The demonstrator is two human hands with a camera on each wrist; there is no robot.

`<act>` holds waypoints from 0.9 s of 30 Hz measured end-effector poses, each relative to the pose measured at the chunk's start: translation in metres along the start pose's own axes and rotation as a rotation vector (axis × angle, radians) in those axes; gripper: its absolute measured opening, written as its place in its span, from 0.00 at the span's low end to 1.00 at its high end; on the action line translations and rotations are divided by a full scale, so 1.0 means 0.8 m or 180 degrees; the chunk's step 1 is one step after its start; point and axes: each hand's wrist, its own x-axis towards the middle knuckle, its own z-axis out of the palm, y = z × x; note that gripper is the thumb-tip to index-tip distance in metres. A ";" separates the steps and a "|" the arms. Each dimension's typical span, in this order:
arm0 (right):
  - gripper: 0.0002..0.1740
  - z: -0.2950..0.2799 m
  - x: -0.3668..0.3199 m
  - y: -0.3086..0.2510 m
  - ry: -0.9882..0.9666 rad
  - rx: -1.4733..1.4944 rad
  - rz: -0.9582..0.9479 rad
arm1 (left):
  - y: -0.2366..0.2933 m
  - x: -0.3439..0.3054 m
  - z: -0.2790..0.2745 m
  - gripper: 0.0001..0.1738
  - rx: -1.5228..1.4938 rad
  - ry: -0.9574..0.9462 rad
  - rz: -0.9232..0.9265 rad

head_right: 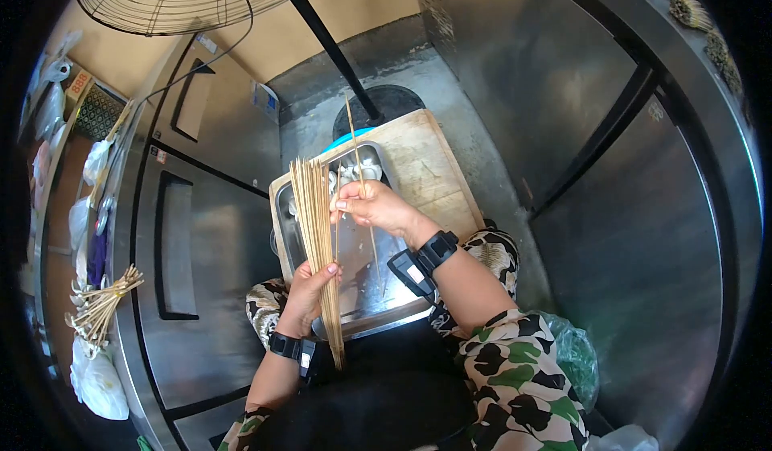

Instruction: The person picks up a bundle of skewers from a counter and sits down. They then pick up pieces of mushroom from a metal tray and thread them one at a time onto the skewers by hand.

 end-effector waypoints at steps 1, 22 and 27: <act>0.06 -0.001 -0.001 -0.001 -0.0036 0.0023 0.0010 | -0.001 0.000 0.000 0.07 -0.0020 0.0010 -0.0002; 0.04 -0.066 -0.023 0.094 0.2162 -0.2389 -0.0324 | -0.009 0.021 -0.077 0.04 0.0425 0.1629 0.0553; 0.05 -0.065 -0.054 0.087 0.2394 -0.2633 -0.0079 | -0.097 0.061 -0.203 0.08 0.0981 0.1983 0.1077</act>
